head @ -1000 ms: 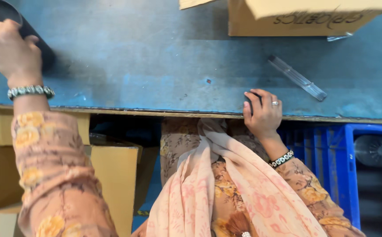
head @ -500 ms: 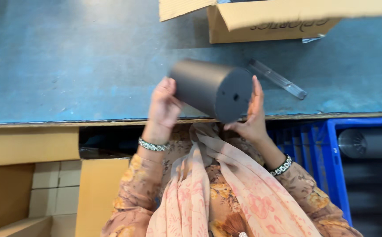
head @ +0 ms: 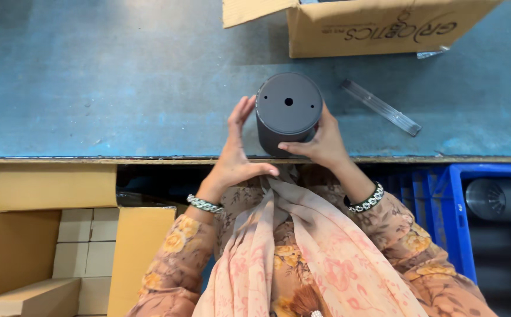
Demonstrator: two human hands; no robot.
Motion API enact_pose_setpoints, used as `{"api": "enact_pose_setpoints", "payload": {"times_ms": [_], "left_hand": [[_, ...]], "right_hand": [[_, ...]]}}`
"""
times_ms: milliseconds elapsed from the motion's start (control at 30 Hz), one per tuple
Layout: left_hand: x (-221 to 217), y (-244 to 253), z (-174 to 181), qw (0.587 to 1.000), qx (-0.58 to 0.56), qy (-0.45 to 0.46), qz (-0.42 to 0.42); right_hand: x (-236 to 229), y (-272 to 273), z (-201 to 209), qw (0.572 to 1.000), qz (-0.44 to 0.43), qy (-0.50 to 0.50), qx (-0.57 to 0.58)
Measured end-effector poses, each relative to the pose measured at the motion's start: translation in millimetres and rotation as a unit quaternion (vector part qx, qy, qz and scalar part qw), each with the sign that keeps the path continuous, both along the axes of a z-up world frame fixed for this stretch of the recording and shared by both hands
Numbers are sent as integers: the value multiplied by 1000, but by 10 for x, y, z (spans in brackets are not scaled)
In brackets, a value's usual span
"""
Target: The person repeatedly picks up a black cylindrical container, inserts a clear plastic piece into the top, and places the assembled unit into a blue crate. The process is repeated multiple times with identical items.
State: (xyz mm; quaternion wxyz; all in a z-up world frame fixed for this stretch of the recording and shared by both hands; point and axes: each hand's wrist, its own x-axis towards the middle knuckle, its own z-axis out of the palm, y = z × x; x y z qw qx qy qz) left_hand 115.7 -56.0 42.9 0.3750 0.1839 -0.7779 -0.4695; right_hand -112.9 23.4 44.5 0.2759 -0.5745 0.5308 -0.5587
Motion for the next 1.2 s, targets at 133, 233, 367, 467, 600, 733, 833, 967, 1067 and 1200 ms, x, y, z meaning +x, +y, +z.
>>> {"api": "enact_pose_setpoints", "payload": {"times_ms": [133, 233, 367, 467, 600, 733, 833, 967, 1067, 1200], "left_hand": [[-249, -54, -106, 999, 44, 5, -3], [-351, -86, -166, 998, 33, -42, 23], [-359, -62, -204, 997, 18, -64, 35], [-352, -80, -177, 996, 8, -71, 53], [-350, -70, -176, 996, 15, -74, 56], [-341, -60, -157, 997, 16, -59, 52], [-328, -42, -158, 997, 12, -55, 57], [-321, -34, -171, 997, 10, -44, 54], [-339, -35, -172, 997, 3, -41, 60], [-321, -42, -162, 998, 12, -28, 55]], "right_hand": [[-198, 76, 27, 998, 64, -11, -16], [-578, 342, 40, 992, -73, 103, 1], [-1058, 652, -66, 829, -313, 462, 23], [-1178, 740, -229, 793, -318, 518, 39], [-1172, 781, -421, 850, -323, 415, 13], [-1035, 795, -397, 911, -313, 266, -31], [-914, 797, -262, 968, -248, -33, -6], [-795, 852, -66, 922, -79, -378, 35], [-728, 874, 90, 917, 59, -394, 33], [-622, 826, 393, 968, 15, -246, 35]]}}
